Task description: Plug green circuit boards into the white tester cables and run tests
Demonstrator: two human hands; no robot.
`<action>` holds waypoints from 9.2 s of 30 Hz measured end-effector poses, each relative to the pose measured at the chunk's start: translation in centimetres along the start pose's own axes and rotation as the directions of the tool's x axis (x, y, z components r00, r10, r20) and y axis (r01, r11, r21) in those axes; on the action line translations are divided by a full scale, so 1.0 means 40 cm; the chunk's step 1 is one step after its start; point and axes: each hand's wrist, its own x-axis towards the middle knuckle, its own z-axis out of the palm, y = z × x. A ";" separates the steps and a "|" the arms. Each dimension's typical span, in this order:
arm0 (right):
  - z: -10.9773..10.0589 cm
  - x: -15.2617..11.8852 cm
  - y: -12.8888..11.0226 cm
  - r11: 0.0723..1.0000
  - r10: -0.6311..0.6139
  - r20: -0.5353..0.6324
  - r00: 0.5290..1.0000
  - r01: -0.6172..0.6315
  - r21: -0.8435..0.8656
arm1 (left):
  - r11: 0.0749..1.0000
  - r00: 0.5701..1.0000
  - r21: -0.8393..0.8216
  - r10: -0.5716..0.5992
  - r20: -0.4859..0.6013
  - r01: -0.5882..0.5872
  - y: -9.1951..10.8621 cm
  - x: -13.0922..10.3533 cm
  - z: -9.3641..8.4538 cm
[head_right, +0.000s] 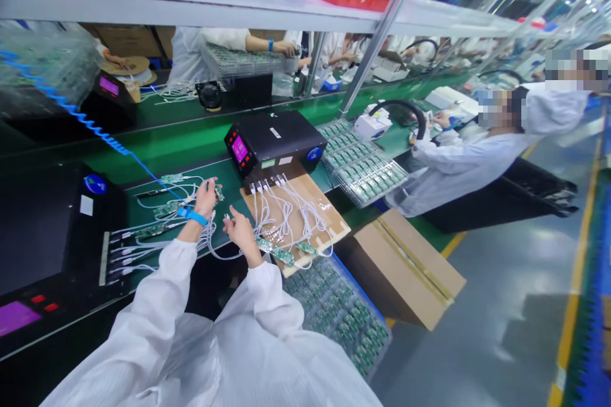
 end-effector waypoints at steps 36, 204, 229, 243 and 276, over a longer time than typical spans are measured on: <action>-0.280 -0.166 0.026 0.781 -0.178 0.164 0.970 0.241 -0.576 | 0.967 0.774 0.213 -0.027 0.633 -0.140 -0.118 -0.323 0.056; -0.455 -0.264 0.125 0.919 -0.248 0.239 0.939 0.306 -0.248 | 0.989 0.873 -0.054 -0.096 0.478 0.139 -0.137 -0.463 0.196; -0.451 -0.348 0.210 0.790 -0.327 0.097 0.940 0.329 -0.517 | 0.952 0.978 -0.277 -0.077 0.194 0.130 -0.142 -0.452 0.222; -0.508 -0.364 0.234 0.737 -0.462 0.090 0.882 0.439 -0.514 | 0.773 0.835 -0.358 -0.381 0.398 0.524 -0.042 -0.481 0.243; -0.574 -0.336 0.257 0.631 -0.430 0.136 0.892 0.405 -0.661 | 0.993 0.824 0.077 -0.120 0.554 0.094 -0.141 -0.501 0.385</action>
